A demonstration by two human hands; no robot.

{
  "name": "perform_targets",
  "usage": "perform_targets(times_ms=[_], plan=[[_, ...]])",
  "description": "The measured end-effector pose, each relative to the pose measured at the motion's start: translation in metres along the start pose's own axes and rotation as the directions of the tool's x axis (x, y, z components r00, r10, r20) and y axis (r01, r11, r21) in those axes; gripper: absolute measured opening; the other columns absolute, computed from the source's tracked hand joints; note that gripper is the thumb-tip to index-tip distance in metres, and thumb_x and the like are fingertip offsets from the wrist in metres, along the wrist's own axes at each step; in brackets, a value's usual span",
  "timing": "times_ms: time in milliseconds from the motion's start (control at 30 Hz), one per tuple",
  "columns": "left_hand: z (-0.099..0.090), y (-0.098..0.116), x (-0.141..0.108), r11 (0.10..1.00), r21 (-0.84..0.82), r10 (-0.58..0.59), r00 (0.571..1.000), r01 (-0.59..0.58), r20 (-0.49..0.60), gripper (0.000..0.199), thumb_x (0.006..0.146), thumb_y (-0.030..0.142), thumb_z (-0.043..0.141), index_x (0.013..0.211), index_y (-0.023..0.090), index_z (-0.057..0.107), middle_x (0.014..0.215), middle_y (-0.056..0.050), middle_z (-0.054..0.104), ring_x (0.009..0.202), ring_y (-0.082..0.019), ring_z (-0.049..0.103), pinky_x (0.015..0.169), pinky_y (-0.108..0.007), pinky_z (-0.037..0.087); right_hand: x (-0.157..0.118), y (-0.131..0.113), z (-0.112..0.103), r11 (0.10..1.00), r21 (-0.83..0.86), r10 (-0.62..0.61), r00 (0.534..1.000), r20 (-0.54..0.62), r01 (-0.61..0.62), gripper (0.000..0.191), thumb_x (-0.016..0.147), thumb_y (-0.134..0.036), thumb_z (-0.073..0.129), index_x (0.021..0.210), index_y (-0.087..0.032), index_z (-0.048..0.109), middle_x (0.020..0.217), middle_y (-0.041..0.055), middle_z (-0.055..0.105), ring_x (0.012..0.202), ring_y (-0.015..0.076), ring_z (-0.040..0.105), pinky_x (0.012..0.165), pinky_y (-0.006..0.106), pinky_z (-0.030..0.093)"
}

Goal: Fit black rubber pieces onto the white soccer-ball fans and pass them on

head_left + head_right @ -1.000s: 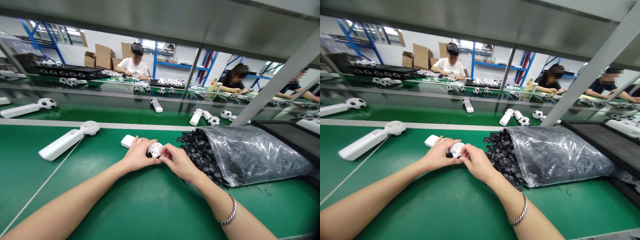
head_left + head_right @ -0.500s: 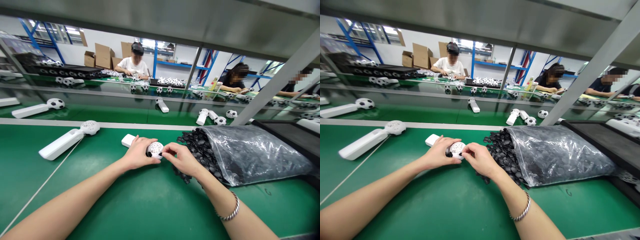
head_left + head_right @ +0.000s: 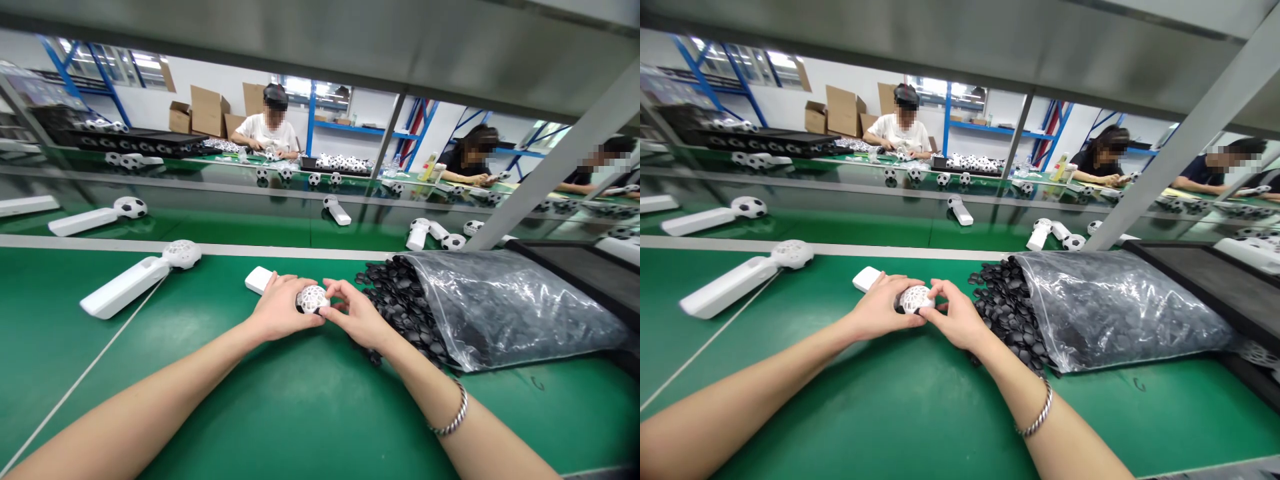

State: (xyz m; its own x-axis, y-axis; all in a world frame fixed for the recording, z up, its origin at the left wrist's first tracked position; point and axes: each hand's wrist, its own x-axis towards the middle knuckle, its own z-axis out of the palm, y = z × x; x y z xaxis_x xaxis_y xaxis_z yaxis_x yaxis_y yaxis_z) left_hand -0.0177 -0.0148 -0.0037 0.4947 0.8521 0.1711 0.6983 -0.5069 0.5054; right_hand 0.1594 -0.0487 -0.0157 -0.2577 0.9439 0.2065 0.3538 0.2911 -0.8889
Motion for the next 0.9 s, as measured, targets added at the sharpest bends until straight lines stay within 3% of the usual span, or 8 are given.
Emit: perform_targets(times_ms=[100, 267, 333, 433, 533, 667, 800, 900], plan=[[0.000, 0.003, 0.001, 1.000, -0.013, -0.028, 1.000, 0.027, -0.010, 0.054, 0.056, 0.048, 0.067, 0.104, 0.026, 0.056, 0.099, -0.001, 0.061, 0.104, -0.027, 0.047, 0.101, -0.051, 0.017, 0.001, 0.003, 0.007, 0.990, 0.136, 0.036, 0.999, 0.010, -0.037, 0.020, 0.073, -0.024, 0.057, 0.086, -0.021, 0.042, 0.102, 0.0041, 0.055, 0.098, 0.0159, 0.054, 0.078, 0.030, 0.047], [0.001, 0.004, -0.001, 0.999, -0.049, 0.005, 1.000, -0.004, 0.016, 0.054, 0.058, 0.046, 0.067, 0.106, 0.024, 0.056, 0.097, -0.003, 0.060, 0.100, -0.026, 0.048, 0.097, -0.047, 0.027, 0.008, 0.003, -0.004, 0.992, 0.115, 0.059, 0.998, -0.017, -0.057, 0.020, 0.072, -0.026, 0.059, 0.083, -0.019, 0.044, 0.098, 0.0041, 0.059, 0.089, 0.0149, 0.057, 0.073, 0.028, 0.047], [0.003, 0.003, -0.002, 0.998, -0.035, 0.044, 0.999, -0.043, 0.015, 0.062, 0.057, 0.051, 0.066, 0.110, 0.023, 0.052, 0.102, -0.005, 0.058, 0.105, -0.028, 0.045, 0.098, -0.049, 0.026, 0.011, 0.004, -0.022, 0.988, -0.128, 0.068, 0.992, -0.103, -0.081, 0.013, 0.077, -0.029, 0.053, 0.082, -0.018, 0.049, 0.090, 0.0038, 0.061, 0.080, 0.0135, 0.058, 0.071, 0.028, 0.047], [0.006, 0.001, -0.003, 0.997, 0.018, 0.078, 0.997, -0.078, -0.013, 0.071, 0.056, 0.057, 0.066, 0.113, 0.020, 0.049, 0.109, -0.009, 0.054, 0.113, -0.032, 0.038, 0.100, -0.051, 0.022, 0.012, 0.008, -0.051, 0.822, -0.542, 0.040, 0.967, -0.250, -0.174, 0.011, 0.080, -0.026, 0.050, 0.077, -0.018, 0.057, 0.084, 0.0040, 0.060, 0.076, 0.0141, 0.056, 0.073, 0.029, 0.044], [0.002, -0.001, -0.003, 0.995, 0.008, 0.100, 0.992, -0.101, 0.076, 0.065, 0.061, 0.049, 0.065, 0.117, 0.022, 0.046, 0.119, -0.009, 0.051, 0.123, -0.032, 0.030, 0.104, -0.053, 0.011, 0.009, 0.012, -0.064, 0.738, -0.649, 0.069, 0.977, -0.203, -0.187, 0.005, 0.073, -0.024, 0.060, 0.072, -0.020, 0.063, 0.082, 0.0038, 0.060, 0.076, 0.0163, 0.056, 0.072, 0.029, 0.043], [-0.006, 0.003, -0.003, 0.991, -0.129, 0.061, 0.953, -0.024, 0.296, 0.072, 0.065, 0.034, 0.064, 0.129, 0.026, 0.033, 0.140, -0.010, 0.027, 0.132, -0.030, 0.014, 0.105, -0.050, 0.016, 0.005, 0.012, -0.051, 0.654, -0.740, 0.120, 0.988, -0.101, -0.155, 0.008, 0.067, -0.022, 0.067, 0.075, -0.021, 0.067, 0.081, 0.0053, 0.064, 0.077, 0.0197, 0.058, 0.068, 0.029, 0.043], [-0.003, 0.008, -0.005, 0.975, -0.216, 0.005, 0.972, 0.047, 0.235, 0.065, 0.068, 0.039, 0.061, 0.126, 0.021, 0.036, 0.141, -0.013, 0.023, 0.133, -0.029, 0.011, 0.105, -0.045, 0.020, 0.003, 0.002, -0.030, 0.546, -0.827, 0.128, 0.989, -0.073, -0.132, 0.008, 0.073, -0.012, 0.059, 0.072, -0.014, 0.066, 0.078, 0.0126, 0.064, 0.081, 0.0255, 0.057, 0.069, 0.033, 0.041], [-0.001, 0.005, -0.004, 0.966, -0.260, 0.066, 0.971, -0.005, 0.229, 0.056, 0.071, 0.035, 0.058, 0.122, 0.022, 0.040, 0.143, -0.011, 0.021, 0.134, -0.026, 0.011, 0.106, -0.042, 0.020, 0.004, 0.000, -0.020, 0.493, -0.860, 0.103, 0.990, -0.093, -0.132, 0.018, 0.076, -0.004, 0.047, 0.073, -0.008, 0.063, 0.081, 0.0180, 0.063, 0.086, 0.0279, 0.056, 0.074, 0.037, 0.040]])
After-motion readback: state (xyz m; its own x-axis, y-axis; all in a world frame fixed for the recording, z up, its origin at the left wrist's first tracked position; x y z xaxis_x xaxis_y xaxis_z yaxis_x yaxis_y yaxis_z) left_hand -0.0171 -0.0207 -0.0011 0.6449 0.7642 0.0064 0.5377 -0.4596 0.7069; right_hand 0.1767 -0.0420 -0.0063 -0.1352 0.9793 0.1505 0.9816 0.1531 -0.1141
